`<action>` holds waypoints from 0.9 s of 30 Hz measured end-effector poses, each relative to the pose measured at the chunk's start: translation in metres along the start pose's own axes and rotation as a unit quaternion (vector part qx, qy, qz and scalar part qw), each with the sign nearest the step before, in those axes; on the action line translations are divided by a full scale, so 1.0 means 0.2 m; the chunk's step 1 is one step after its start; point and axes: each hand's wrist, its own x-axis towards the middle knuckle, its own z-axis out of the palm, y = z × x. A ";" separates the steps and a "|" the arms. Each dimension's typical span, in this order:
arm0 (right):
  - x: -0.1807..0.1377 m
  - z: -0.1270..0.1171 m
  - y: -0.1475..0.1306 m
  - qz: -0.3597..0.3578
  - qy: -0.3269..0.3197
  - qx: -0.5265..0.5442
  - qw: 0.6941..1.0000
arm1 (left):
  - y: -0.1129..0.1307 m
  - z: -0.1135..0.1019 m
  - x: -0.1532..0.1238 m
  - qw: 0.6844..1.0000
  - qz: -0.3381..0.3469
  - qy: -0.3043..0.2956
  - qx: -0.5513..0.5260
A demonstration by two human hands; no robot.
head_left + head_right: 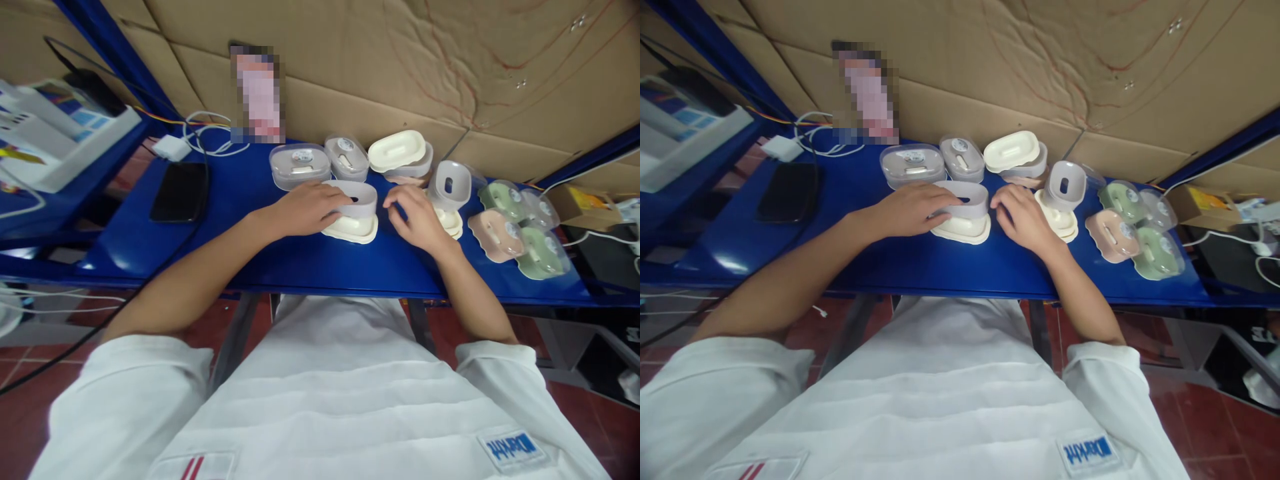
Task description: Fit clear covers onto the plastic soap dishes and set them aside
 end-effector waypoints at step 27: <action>-0.08 -0.21 0.31 0.392 0.037 -0.255 0.883 | -0.01 -0.04 -0.02 0.997 0.046 -0.062 -0.011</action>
